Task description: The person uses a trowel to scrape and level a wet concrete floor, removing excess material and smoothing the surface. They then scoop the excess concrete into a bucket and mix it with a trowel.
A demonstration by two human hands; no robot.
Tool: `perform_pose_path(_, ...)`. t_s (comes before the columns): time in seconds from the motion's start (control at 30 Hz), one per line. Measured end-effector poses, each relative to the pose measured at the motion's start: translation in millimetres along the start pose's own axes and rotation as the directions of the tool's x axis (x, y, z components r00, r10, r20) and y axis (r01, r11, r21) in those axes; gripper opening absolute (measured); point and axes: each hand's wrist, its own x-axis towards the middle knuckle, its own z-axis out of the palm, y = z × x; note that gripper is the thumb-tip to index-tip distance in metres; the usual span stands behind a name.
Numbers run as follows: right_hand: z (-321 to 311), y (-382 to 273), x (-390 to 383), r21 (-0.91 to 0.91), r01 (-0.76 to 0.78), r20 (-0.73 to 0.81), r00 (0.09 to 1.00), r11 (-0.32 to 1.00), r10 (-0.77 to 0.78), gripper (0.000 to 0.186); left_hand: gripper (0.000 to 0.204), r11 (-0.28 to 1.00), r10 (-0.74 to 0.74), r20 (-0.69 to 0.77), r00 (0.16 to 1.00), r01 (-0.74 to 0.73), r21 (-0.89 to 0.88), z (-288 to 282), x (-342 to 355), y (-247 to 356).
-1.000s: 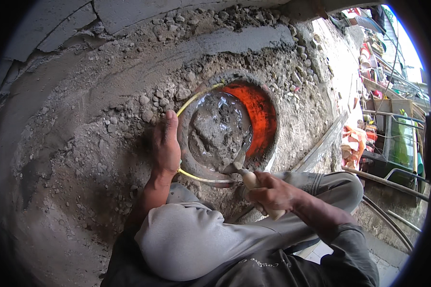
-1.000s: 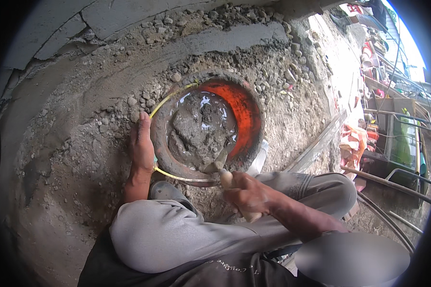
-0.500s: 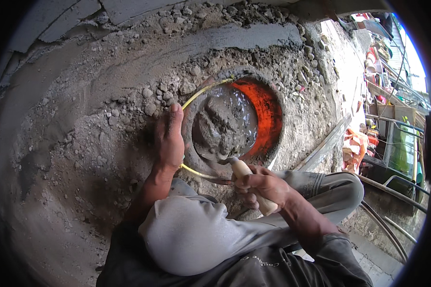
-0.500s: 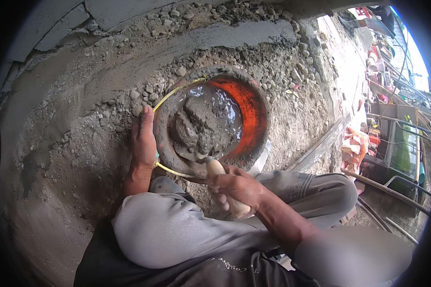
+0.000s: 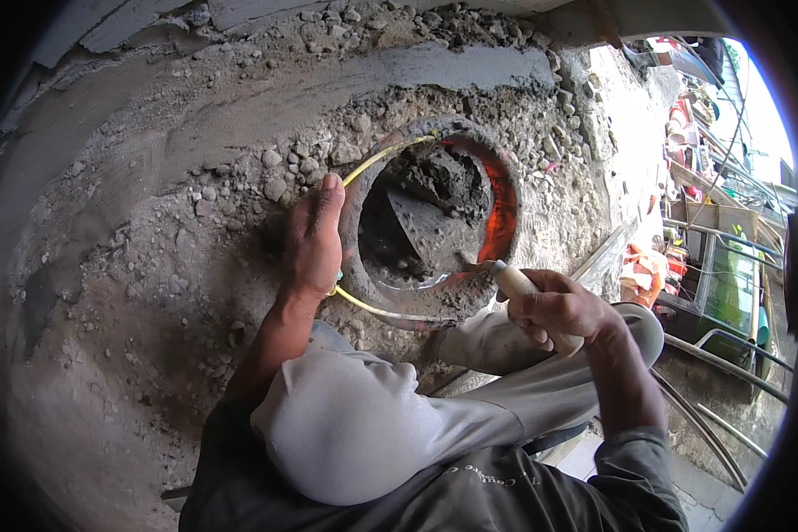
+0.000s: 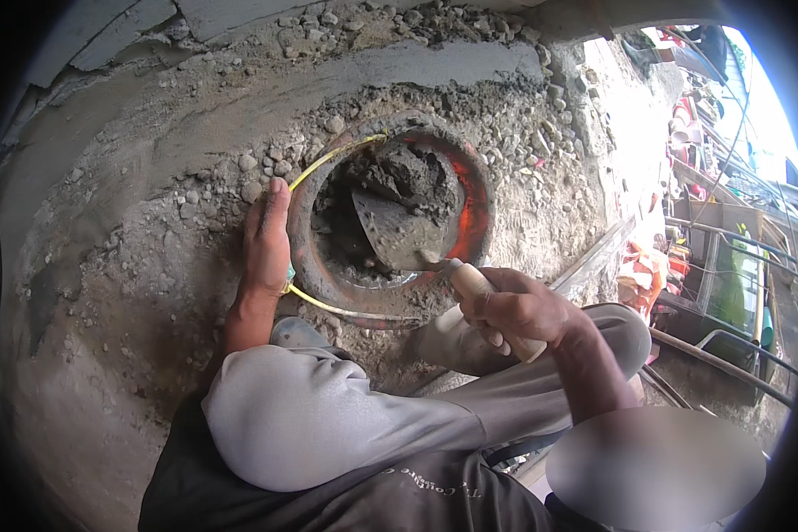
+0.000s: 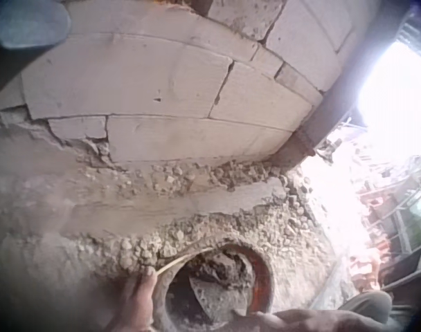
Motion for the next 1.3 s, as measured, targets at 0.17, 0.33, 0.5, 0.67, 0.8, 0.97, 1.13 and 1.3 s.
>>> perform_pose_path(0.17, -35.4, -64.0, -30.5, -0.987, 0.115, 0.15, 0.918, -0.115, -0.367, 0.03, 0.051, 0.996, 0.073, -0.087, 0.994, -0.069, 0.053, -6.3, -0.4, -3.6)
perform_pose_path(0.33, -44.8, -6.1, 39.8, -0.928, -0.173, 0.028, 0.85, -0.329, -0.526, 0.02, 0.051, 0.996, 0.088, -0.038, 0.995, -0.088, -0.001, 4.3, 0.1, -1.9)
perform_pose_path(0.5, -35.7, 26.8, 54.9, -0.991, 0.013, -0.017, 0.976, 0.134, -0.216, 0.046, 0.051, 0.995, 0.099, -0.09, 0.991, -0.096, 0.04, -2.7, -1.3, 4.6)
perform_pose_path(0.67, -2.9, -12.5, 52.9, -0.735, -0.268, -0.182, 0.963, 0.623, 0.2, 0.04, 0.048, 0.983, 0.13, -0.116, 0.985, -0.113, 0.143, 6.6, 2.2, 0.8)
perform_pose_path(0.8, -36.4, 57.9, 60.6, -0.62, 0.77, 0.597, 0.586, 0.149, -0.548, 0.021, 0.044, 0.986, 0.168, -0.1, 0.981, -0.165, 0.035, 3.9, 5.4, -6.6)
perform_pose_path(0.97, -20.0, 58.7, 75.0, -0.589, 0.579, 0.774, 0.203, -0.564, -0.6, 0.021, 0.042, 0.977, 0.205, -0.065, 0.977, -0.201, 0.074, -8.6, 17.8, -11.5)
perform_pose_path(1.13, 6.7, 41.6, 57.9, -0.518, 0.416, 0.342, 0.901, 0.747, -0.265, 0.016, 0.044, 0.979, 0.201, -0.031, 0.979, -0.2, 0.038, 2.2, 16.5, -3.6)
perform_pose_path(1.3, 41.6, 15.9, 50.9, 0.019, -0.127, 0.151, 0.981, 0.992, 0.123, 0.008, 0.044, 0.995, 0.094, -0.061, 0.994, -0.091, 0.052, -3.9, 2.5, -2.0)
